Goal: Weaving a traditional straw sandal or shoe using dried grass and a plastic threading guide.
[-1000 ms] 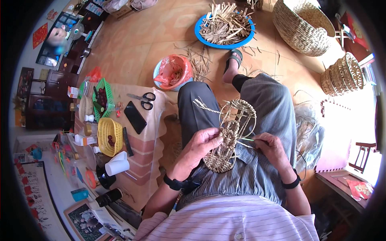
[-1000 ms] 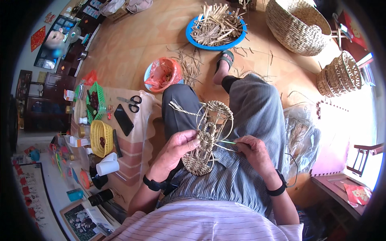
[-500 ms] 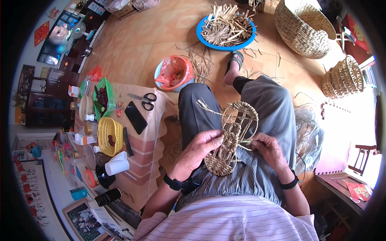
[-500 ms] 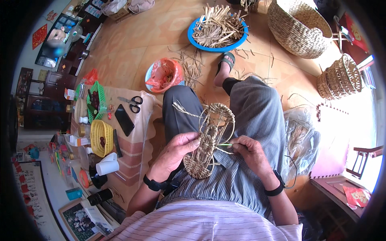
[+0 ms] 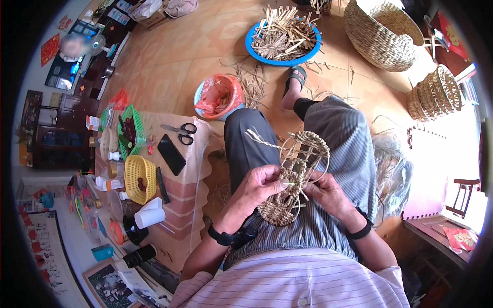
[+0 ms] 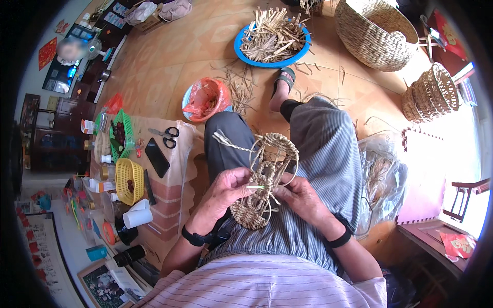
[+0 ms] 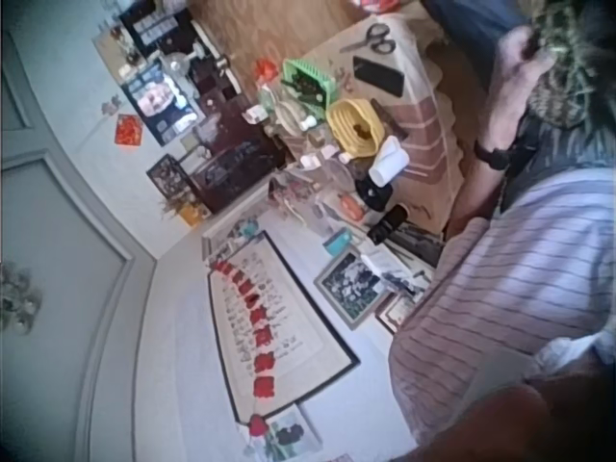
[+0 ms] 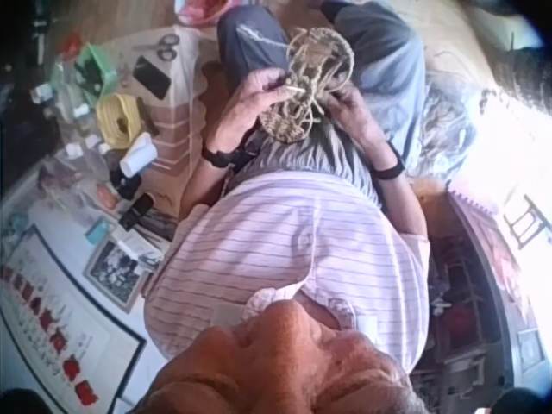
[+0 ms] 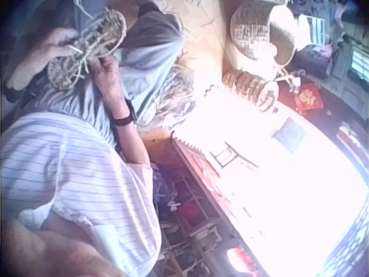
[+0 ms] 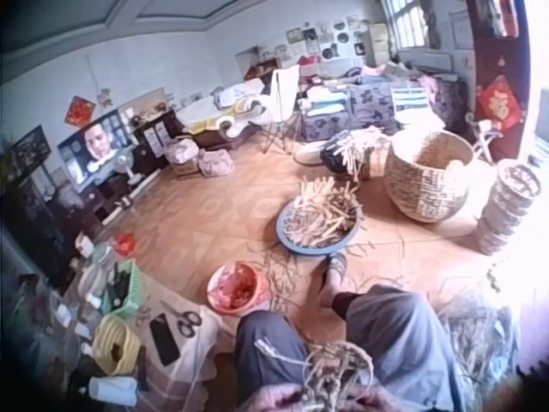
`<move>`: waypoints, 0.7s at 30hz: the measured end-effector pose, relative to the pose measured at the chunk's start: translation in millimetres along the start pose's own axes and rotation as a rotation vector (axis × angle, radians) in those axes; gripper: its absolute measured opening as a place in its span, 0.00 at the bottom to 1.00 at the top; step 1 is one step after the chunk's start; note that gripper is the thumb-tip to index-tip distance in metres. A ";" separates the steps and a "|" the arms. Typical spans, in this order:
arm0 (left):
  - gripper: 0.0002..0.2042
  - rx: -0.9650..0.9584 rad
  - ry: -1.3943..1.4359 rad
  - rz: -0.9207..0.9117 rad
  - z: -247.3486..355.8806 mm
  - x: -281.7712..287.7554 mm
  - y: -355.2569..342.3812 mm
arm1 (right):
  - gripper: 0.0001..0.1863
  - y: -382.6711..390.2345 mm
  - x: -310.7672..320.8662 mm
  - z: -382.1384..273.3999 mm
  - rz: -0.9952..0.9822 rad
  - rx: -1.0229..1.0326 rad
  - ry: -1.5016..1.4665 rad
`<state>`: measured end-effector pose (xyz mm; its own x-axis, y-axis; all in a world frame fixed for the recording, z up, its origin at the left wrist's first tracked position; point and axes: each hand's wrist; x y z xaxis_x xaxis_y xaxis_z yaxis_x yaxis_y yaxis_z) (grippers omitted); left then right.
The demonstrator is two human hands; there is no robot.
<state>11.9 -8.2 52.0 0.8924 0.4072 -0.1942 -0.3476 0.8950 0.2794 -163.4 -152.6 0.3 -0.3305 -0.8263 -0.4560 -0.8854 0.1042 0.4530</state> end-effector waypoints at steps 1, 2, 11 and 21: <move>0.09 0.002 0.001 -0.006 -1.4 0.9 -0.6 | 0.14 -3.2 -1.2 0.7 0.006 0.001 -0.002; 0.10 -0.014 -0.072 0.007 -3.0 4.3 -0.2 | 0.15 -8.7 -4.2 1.0 0.017 0.079 0.039; 0.12 -0.024 -0.151 0.064 -9.9 14.4 2.7 | 0.09 15.8 -14.2 -28.1 0.747 0.612 0.902; 0.16 -0.093 -0.176 -0.009 -23.6 1.5 -0.3 | 0.12 5.1 -39.4 -49.3 0.463 0.714 1.285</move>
Point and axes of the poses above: each hand's wrist, its own y-axis away from the middle knuckle, its own x-axis out of the back of the hand, z = x × y, and after that the axes turned 13 degrees about -x, right-handed
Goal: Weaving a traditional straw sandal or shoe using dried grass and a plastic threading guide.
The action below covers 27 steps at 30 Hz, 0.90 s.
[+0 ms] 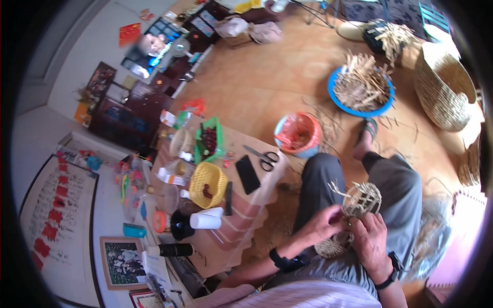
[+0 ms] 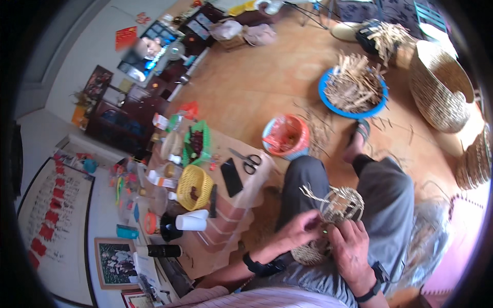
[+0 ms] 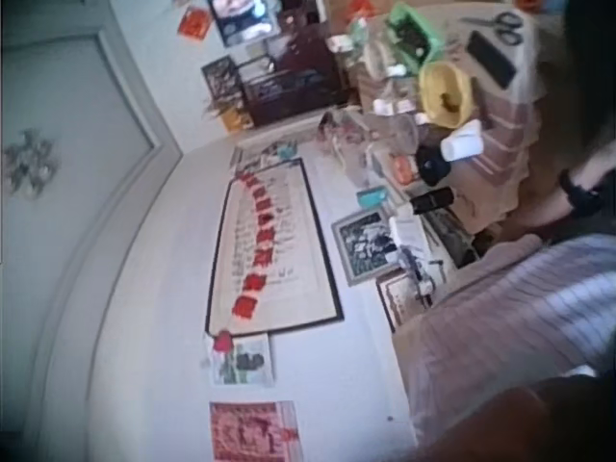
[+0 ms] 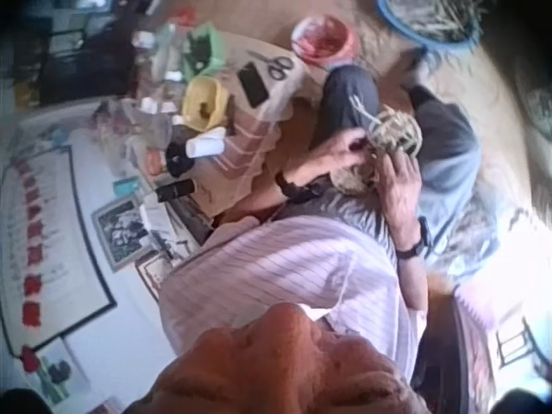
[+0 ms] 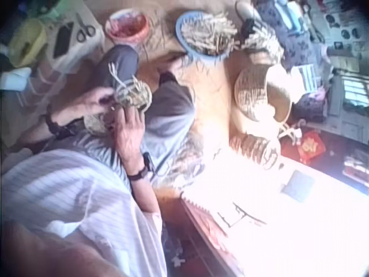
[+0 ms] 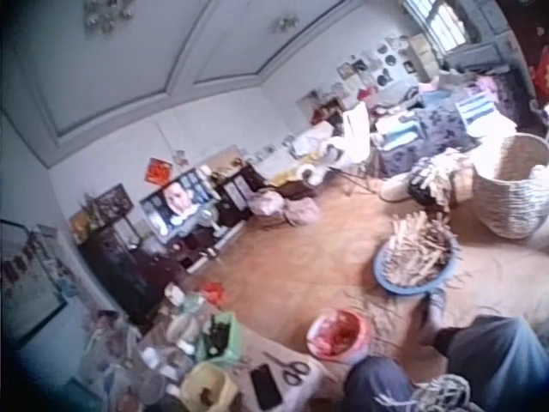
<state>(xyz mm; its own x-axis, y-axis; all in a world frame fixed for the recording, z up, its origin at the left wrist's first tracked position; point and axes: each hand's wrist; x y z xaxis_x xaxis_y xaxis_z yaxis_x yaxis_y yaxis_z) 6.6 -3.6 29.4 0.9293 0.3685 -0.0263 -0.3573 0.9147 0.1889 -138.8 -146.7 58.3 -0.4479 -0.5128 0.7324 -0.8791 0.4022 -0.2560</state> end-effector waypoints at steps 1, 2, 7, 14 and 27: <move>0.16 -0.024 0.001 0.008 -3.4 1.1 1.6 | 0.11 -0.1 -5.7 2.6 0.017 0.014 -0.018; 0.17 -0.042 0.010 0.005 -4.2 -1.6 0.4 | 0.11 -0.1 -8.6 5.0 0.027 0.030 -0.028; 0.15 -0.005 -0.171 -0.071 -17.9 2.7 -4.0 | 0.13 -4.5 6.5 -20.0 0.032 0.183 -0.176; 0.19 -0.067 0.038 -0.059 -19.6 7.9 -2.2 | 0.08 -8.2 -16.1 -1.4 0.025 0.093 -0.158; 0.12 -0.123 0.239 -0.028 -12.8 -2.6 -5.7 | 0.08 -9.4 -17.7 -23.7 -0.071 0.113 -0.514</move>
Point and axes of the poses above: each hand's wrist, its own y-axis away from the middle knuckle, its own x-axis out of the back of the hand, z = x × y, and after that the axes turned 13 degrees about -x, right-handed
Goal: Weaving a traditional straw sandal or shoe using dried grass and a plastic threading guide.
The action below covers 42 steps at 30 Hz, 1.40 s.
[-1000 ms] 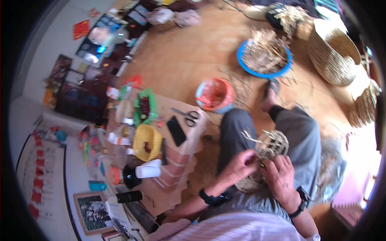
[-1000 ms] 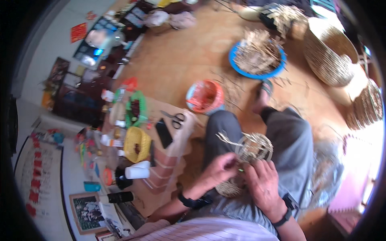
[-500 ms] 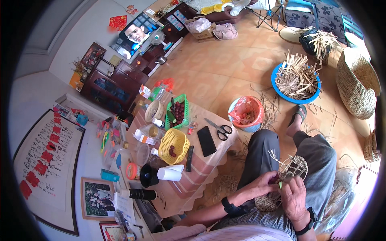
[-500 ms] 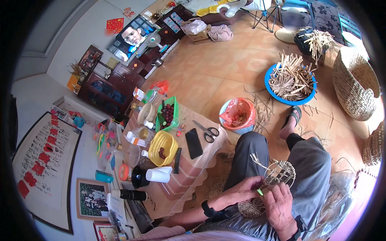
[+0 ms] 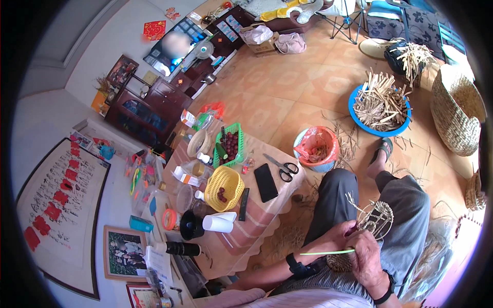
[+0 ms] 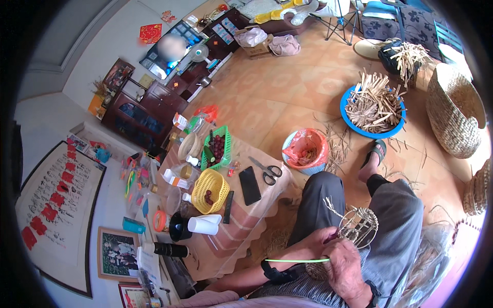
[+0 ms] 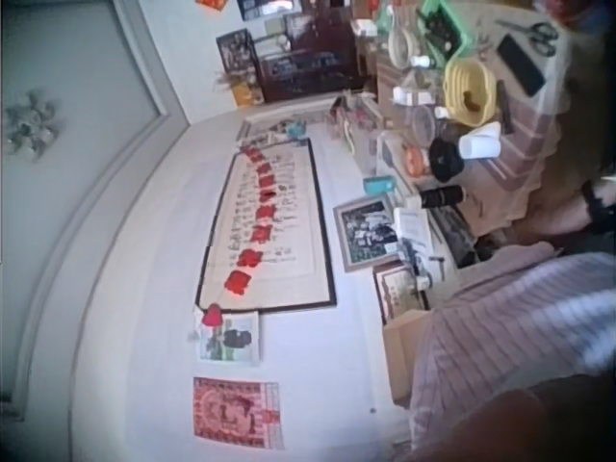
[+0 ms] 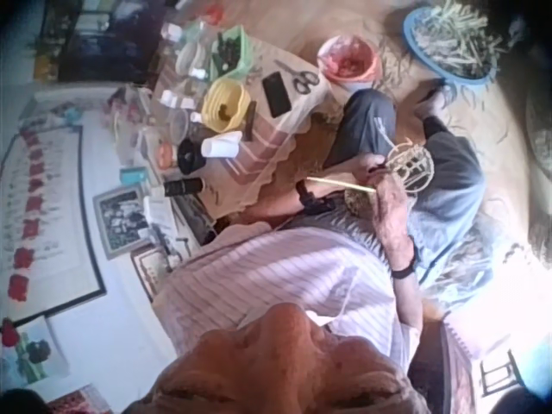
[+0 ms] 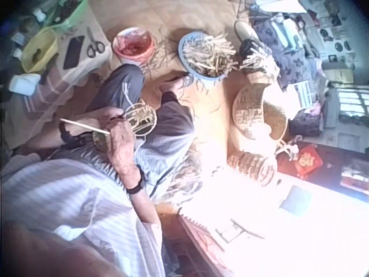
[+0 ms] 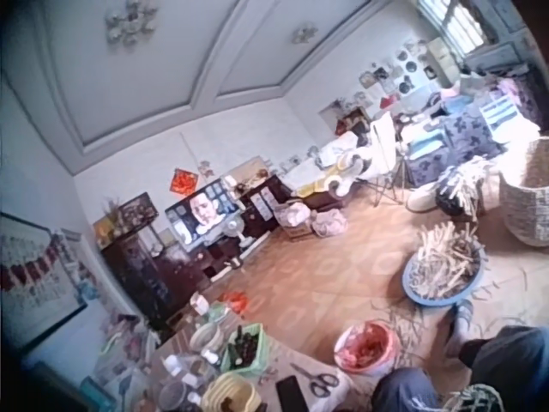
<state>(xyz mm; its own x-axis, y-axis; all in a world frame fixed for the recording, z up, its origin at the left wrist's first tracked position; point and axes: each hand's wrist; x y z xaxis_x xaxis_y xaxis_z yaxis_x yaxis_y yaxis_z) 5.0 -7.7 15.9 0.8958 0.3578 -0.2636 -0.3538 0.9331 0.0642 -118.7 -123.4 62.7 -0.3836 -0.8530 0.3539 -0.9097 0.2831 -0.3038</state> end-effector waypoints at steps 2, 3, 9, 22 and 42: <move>0.14 0.063 -0.114 0.033 5.4 6.5 -2.1 | 0.07 6.9 4.1 11.8 0.010 -0.035 0.054; 0.16 0.129 -0.229 0.070 5.9 9.9 0.1 | 0.07 6.4 4.6 8.9 0.006 -0.032 0.052; 0.20 0.007 -0.548 0.130 23.2 7.0 -6.9 | 0.23 2.7 17.1 11.3 -0.042 -0.624 -0.806; 0.11 -0.502 -1.168 0.454 69.8 6.9 -1.7 | 0.23 32.3 46.6 -21.7 0.115 -0.476 -1.142; 0.23 -0.170 0.042 0.458 24.0 9.0 6.9 | 0.25 47.9 38.8 -5.6 0.145 -0.660 -0.312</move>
Point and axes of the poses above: each hand's wrist, its own y-axis away from the middle knuckle, its own x-axis out of the back of the hand, z = x × y, and after that the axes turned 13 degrees about -x, right-handed
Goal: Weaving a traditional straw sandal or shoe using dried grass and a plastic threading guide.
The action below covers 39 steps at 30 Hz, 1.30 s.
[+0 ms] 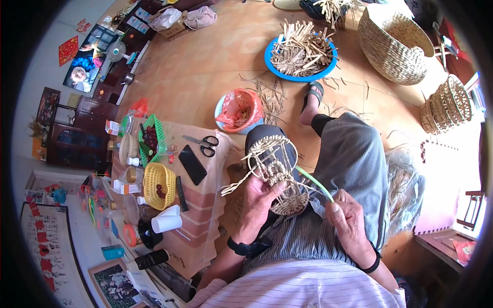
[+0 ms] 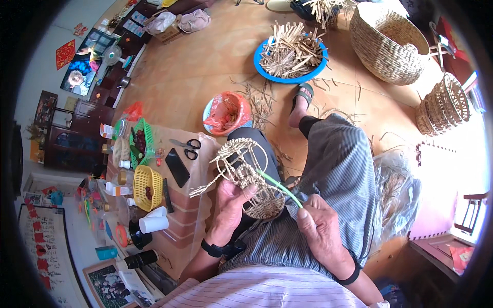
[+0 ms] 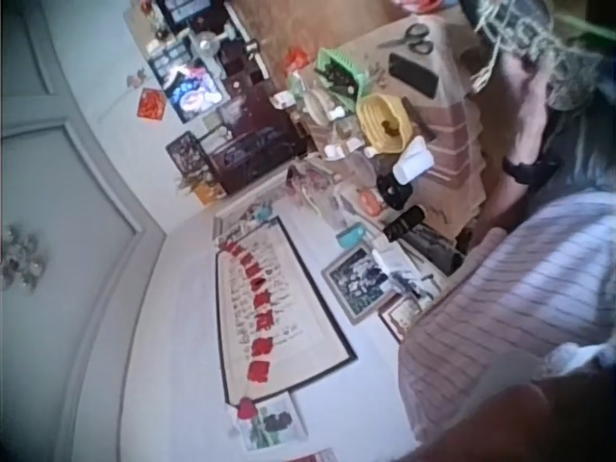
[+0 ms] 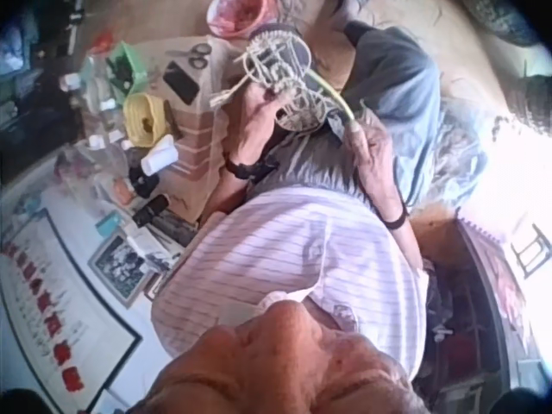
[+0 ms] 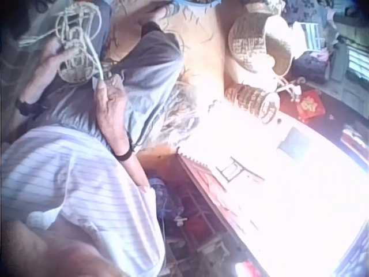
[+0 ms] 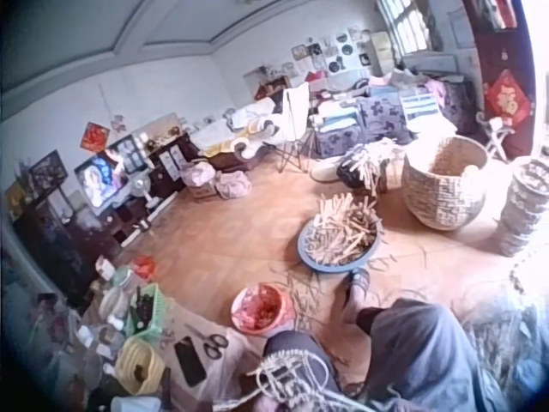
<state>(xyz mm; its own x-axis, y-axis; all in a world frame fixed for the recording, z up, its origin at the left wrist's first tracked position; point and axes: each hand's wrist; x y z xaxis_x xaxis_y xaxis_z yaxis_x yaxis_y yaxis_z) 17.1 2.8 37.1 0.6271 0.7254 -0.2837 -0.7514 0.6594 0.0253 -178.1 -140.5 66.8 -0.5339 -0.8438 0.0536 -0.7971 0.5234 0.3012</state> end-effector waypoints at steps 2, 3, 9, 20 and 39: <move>0.23 -0.048 -0.052 -0.001 3.3 -5.4 1.6 | 0.22 -0.5 -4.4 -6.5 0.074 0.151 0.109; 0.23 -0.046 -0.049 0.001 4.1 -7.1 2.3 | 0.19 -1.1 -4.3 -8.4 0.143 0.310 0.215; 0.24 -0.038 -0.076 0.006 8.8 -12.1 6.8 | 0.11 5.3 -9.0 -4.9 0.159 0.289 0.350; 0.24 -0.035 -0.175 -0.014 9.9 -16.1 9.5 | 0.13 5.2 -9.2 -10.4 0.169 0.304 0.523; 0.24 -0.057 -0.117 -0.045 5.5 -20.3 5.8 | 0.10 -20.6 -28.3 -11.5 0.126 0.534 0.895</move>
<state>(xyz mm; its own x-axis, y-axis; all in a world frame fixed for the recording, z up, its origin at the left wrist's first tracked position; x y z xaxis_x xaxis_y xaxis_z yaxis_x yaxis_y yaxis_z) 1.2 -7.0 48.3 0.6775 0.7157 -0.1697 -0.7304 0.6818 -0.0404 -143.3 -128.8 70.0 -0.3915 -0.4447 0.8056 -0.8876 0.4134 -0.2031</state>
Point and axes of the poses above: each hand's wrist, its own y-axis away from the middle knuckle, its own x-axis out of the back of the hand, z = x × y, and after that the axes turned 13 degrees about -x, right-handed
